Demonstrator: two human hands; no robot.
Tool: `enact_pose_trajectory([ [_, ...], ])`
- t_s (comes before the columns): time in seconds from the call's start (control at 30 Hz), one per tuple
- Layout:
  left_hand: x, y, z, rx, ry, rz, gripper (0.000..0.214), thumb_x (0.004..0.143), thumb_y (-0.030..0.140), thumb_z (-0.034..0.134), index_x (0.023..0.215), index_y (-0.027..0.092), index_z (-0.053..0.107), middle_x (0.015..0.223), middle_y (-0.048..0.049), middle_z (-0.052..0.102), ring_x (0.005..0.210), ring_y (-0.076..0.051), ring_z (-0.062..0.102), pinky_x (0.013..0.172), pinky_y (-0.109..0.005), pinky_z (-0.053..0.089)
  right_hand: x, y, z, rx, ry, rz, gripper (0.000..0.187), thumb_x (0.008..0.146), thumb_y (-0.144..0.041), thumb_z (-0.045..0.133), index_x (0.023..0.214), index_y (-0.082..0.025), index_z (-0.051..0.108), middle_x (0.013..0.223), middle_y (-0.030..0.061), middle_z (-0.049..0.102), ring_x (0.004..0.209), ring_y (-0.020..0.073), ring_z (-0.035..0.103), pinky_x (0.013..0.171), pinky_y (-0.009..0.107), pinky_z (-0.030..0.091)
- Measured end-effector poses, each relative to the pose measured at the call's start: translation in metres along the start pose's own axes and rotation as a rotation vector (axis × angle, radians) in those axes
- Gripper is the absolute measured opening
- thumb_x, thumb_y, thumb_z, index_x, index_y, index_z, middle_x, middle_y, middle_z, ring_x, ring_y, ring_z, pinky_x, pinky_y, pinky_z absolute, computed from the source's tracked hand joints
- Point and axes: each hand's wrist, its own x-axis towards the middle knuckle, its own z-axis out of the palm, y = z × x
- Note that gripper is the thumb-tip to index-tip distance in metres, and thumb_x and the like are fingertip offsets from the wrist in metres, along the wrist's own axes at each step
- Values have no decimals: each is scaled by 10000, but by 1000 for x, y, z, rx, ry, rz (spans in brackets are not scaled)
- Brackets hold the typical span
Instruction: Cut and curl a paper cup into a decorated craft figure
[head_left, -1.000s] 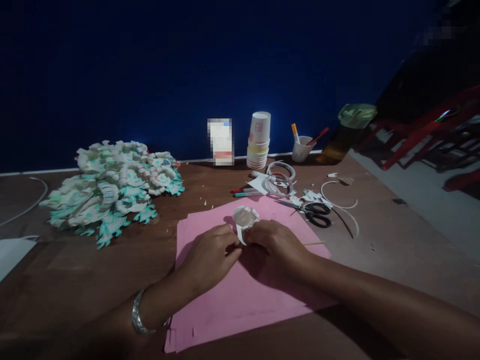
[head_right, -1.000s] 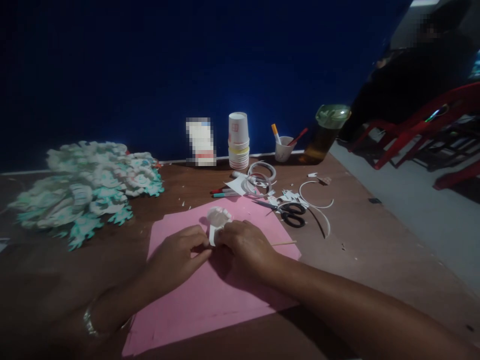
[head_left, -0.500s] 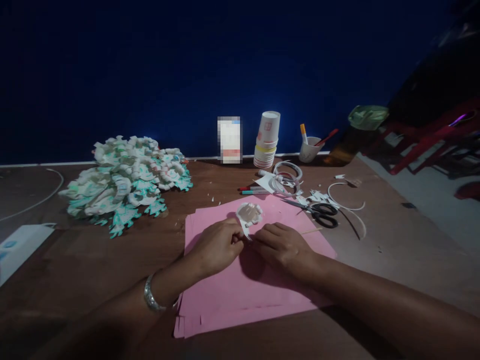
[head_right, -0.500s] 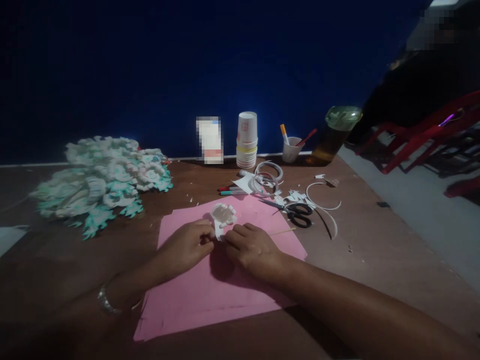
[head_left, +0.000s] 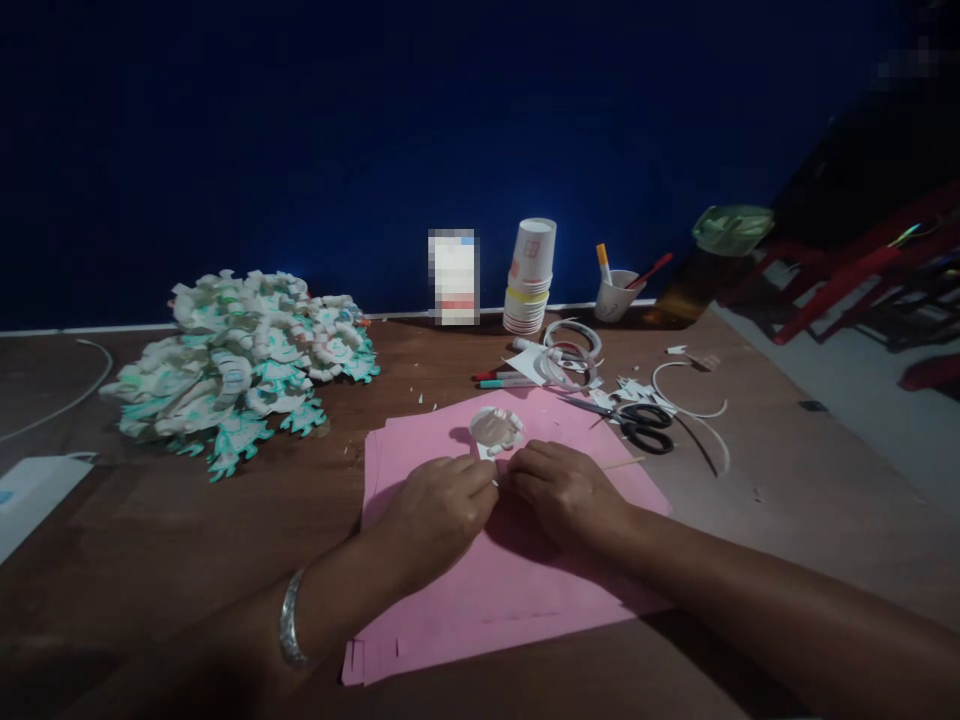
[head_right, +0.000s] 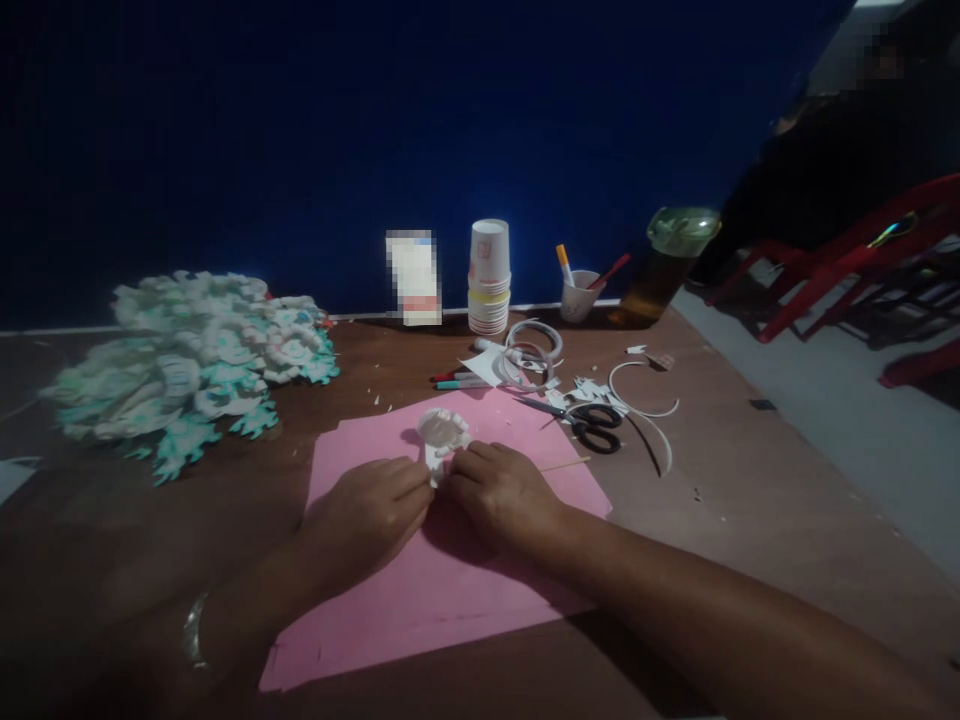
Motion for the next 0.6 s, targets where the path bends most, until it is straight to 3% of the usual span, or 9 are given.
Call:
enact_pose_trajectory([
  [0.13,2,-2,-2,-93,-59,-75,125,931,125,520,872,160,625,868,-42,662,783,-199,612,689,-341,492,1,-1,-3,45,-8,-12,127,873,-62,574,912,-147,660,819,58,660,714,187,545,651,312,419],
  [0.27,4,-4,-6,-150,-72,-110,134,928,112,509,907,169,628,928,-43,680,838,-197,630,727,-338,506,4,-2,-3,31,-51,37,102,876,-76,595,884,-164,646,851,65,678,750,193,575,683,313,440],
  [0.6,1,-5,0,-107,9,-48,185,934,103,502,795,178,598,823,-23,627,743,-185,571,630,-322,448,7,-8,3,-89,-201,158,127,790,-62,660,852,-158,605,857,76,651,778,218,572,727,341,427],
])
